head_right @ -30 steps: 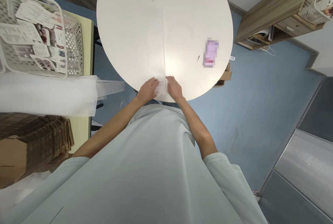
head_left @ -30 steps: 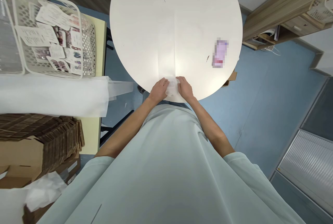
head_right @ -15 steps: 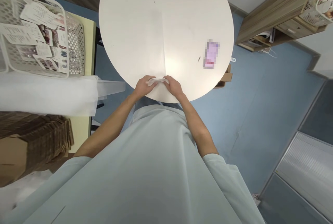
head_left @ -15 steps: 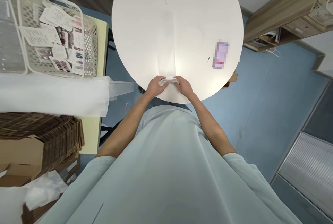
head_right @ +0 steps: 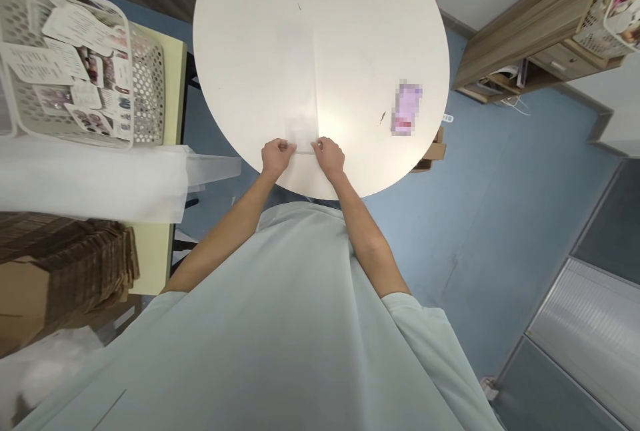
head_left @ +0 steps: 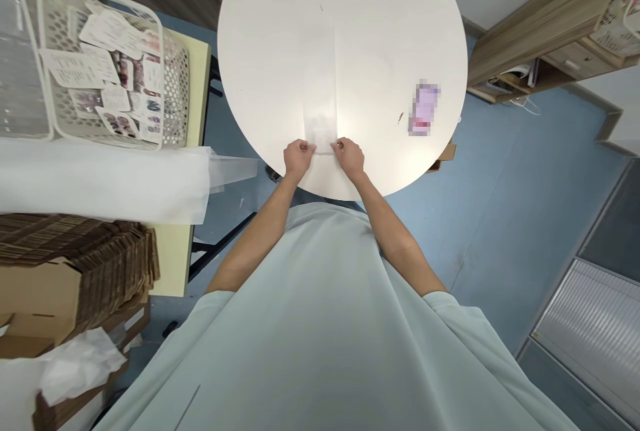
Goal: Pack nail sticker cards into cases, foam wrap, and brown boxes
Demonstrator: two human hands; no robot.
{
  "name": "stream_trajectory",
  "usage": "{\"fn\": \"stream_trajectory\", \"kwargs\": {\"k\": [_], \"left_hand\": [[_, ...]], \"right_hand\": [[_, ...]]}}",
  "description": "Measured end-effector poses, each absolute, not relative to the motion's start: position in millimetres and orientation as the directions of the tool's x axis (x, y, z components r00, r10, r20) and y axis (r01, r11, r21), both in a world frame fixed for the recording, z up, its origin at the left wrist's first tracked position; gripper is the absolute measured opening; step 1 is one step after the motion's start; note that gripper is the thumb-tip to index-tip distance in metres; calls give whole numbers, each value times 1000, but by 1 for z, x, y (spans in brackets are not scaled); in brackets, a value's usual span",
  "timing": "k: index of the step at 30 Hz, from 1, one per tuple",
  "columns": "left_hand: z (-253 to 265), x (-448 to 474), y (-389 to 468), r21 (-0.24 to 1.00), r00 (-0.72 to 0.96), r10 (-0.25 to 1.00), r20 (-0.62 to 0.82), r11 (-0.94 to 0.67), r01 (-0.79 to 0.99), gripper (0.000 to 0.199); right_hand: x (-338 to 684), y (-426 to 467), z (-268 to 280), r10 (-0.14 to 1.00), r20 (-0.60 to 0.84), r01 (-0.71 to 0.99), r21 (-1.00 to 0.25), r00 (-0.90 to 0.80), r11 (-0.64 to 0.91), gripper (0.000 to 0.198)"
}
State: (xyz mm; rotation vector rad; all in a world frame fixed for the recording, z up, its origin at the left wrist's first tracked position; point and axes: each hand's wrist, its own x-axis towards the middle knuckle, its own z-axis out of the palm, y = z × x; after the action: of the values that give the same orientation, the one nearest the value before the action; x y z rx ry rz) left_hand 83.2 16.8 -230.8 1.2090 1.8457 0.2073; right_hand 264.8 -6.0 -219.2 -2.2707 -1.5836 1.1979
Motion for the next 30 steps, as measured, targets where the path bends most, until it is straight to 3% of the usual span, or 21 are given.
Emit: {"fn": "stream_trajectory", "kwargs": {"k": [4,7,11,15,21,25,30], "left_hand": [[-235,89,18,533,-159,796,-584,523,665,15],[-236,90,16,559,-144,868,-476,424,712,28],[-241,89,21,651,198,932,-302,51,757,34],[-252,86,34,696,462,843,-275,-156,701,56],[-259,72,30,696,531,807,-258,-226,682,63],[-248,64,-5,674,525,799,-293,-217,706,64],[-238,51,-49,658,537,760,-367,-196,727,79]], "right_hand": [[261,2,-218,797,-577,732,-463,180,-500,26],[257,5,-219,866,-478,801,-456,148,-388,25],[255,9,-226,941,-314,878,-477,-125,-43,37],[264,13,-236,904,-323,861,-500,-281,89,48],[279,1,-246,867,-333,824,-549,-371,141,62],[278,-35,-245,852,-321,806,-563,-415,181,61],[277,-83,-237,829,-335,797,-570,-448,200,62]]}}
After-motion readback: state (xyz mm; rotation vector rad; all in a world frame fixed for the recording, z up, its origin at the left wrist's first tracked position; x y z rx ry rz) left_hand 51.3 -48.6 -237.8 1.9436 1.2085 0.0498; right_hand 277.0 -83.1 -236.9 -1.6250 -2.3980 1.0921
